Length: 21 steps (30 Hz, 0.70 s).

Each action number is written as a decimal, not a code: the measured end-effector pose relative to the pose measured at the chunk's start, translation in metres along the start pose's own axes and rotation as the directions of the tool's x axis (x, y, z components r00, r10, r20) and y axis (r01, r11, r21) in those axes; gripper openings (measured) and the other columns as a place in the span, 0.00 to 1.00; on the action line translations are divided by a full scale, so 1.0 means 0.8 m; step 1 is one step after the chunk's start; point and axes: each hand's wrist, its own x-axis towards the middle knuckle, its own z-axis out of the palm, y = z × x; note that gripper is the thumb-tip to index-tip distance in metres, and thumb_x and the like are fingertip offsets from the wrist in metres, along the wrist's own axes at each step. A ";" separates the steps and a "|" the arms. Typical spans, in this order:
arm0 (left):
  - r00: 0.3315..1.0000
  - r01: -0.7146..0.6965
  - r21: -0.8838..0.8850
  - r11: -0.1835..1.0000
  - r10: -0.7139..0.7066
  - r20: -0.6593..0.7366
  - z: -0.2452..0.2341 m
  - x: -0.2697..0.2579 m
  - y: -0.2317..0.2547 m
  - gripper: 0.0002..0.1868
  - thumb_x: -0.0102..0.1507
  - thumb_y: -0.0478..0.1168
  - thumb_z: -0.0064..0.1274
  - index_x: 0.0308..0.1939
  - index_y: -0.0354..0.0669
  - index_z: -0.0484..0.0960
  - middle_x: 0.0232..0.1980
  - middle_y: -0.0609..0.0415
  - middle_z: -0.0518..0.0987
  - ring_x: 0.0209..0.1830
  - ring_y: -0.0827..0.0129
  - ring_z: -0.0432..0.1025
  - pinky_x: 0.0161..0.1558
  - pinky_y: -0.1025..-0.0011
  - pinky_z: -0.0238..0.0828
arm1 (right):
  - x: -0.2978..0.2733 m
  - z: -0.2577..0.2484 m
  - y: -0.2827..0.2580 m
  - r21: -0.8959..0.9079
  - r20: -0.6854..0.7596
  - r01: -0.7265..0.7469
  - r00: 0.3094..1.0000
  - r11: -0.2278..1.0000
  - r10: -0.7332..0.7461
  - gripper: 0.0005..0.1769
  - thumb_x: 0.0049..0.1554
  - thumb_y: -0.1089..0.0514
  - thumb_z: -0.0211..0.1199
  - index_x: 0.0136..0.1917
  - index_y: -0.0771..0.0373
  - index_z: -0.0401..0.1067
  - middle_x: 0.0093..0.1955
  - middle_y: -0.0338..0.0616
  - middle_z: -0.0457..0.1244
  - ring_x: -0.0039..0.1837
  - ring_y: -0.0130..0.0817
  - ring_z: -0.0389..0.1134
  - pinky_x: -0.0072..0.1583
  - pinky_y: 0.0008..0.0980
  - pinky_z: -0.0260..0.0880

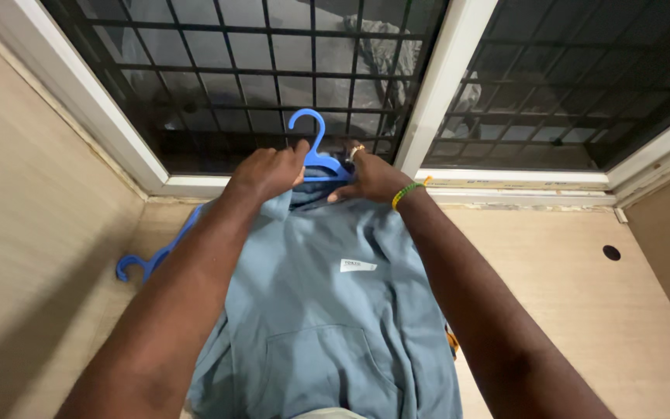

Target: The person places several garments on blue hangers and hangs them in a wardrobe. Items handled include a patterned shirt, a pink shirt, a grey hoodie, and a black t-shirt. Each garment is buttoned or adjusted, placed on a hanger, and hung on the wardrobe rail.

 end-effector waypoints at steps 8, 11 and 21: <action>0.992 -0.076 -0.029 0.997 0.072 -0.104 -0.061 0.003 -0.016 0.15 0.60 0.46 0.57 0.46 0.43 0.76 0.36 0.44 0.83 0.34 0.44 0.79 0.35 0.47 0.76 | 0.022 -0.011 -0.069 -0.576 0.060 -0.179 0.964 0.798 0.259 0.54 0.46 0.49 0.76 0.78 0.55 0.51 0.68 0.52 0.63 0.63 0.55 0.69 0.60 0.53 0.71; 0.978 -0.103 0.017 0.995 0.104 -0.181 -0.070 -0.010 -0.015 0.16 0.56 0.47 0.60 0.43 0.44 0.77 0.38 0.47 0.83 0.38 0.48 0.80 0.38 0.50 0.77 | 0.020 -0.008 -0.074 -0.561 0.001 -0.152 0.983 0.814 0.184 0.46 0.49 0.48 0.74 0.74 0.56 0.54 0.70 0.51 0.62 0.62 0.56 0.69 0.57 0.54 0.71; 0.963 -0.106 -0.050 0.993 0.090 -0.253 -0.094 -0.048 -0.007 0.17 0.60 0.49 0.61 0.45 0.43 0.78 0.36 0.46 0.83 0.37 0.48 0.79 0.37 0.51 0.76 | 0.013 -0.036 -0.087 -0.090 -0.031 0.230 0.972 0.969 -0.234 0.45 0.47 0.48 0.79 0.71 0.64 0.64 0.72 0.60 0.57 0.75 0.57 0.57 0.73 0.45 0.58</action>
